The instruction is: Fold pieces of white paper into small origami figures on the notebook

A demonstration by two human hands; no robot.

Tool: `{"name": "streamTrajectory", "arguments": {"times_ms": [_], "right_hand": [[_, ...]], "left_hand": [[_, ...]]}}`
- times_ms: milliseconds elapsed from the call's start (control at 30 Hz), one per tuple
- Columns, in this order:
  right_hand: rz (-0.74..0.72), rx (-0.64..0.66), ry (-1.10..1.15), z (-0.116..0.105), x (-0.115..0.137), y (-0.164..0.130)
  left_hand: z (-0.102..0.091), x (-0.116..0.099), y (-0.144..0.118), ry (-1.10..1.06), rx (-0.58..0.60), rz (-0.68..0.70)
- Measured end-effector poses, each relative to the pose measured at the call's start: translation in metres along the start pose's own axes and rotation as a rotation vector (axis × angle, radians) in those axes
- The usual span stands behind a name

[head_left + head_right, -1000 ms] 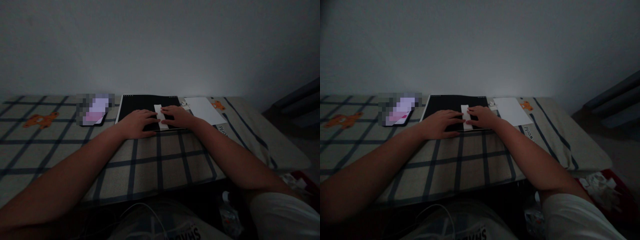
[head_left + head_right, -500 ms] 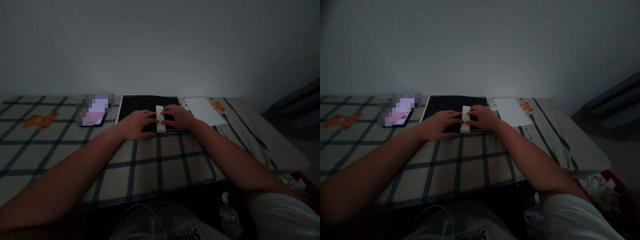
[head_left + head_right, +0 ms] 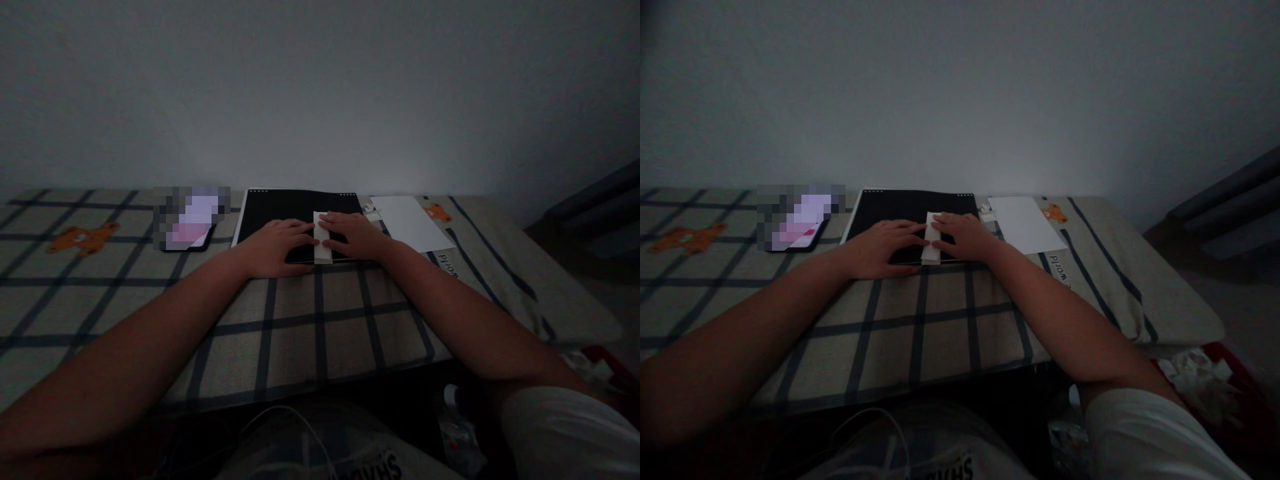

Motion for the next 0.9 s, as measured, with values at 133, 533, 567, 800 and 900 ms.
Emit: {"name": "streamTrajectory", "arguments": {"times_ms": [133, 533, 567, 800, 900], "right_hand": [[0.018, 0.024, 0.010, 0.001, 0.000, 0.000], [0.002, 0.029, 0.046, 0.005, -0.007, 0.003], [0.003, 0.026, 0.053, 0.005, -0.008, 0.004], [0.054, -0.047, 0.102, 0.010, -0.016, 0.012], [0.085, -0.072, 0.107, 0.012, -0.019, 0.015]], "left_hand": [[0.000, 0.001, 0.000, 0.002, -0.006, 0.006], [-0.001, -0.002, 0.000, -0.021, -0.032, 0.059], [-0.001, -0.002, 0.001, -0.024, -0.030, 0.059], [-0.004, -0.002, 0.002, -0.038, -0.032, 0.053], [-0.006, -0.003, 0.003, -0.044, -0.033, 0.057]]}}
Point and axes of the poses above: each hand's wrist, its own y-axis towards the middle knuckle, its own z-axis out of the palm, x = y × z, the point moved 7 cm from there along y, towards the middle knuckle, and after that the axes turned 4 degrees about -y, right-handed, at the moved point
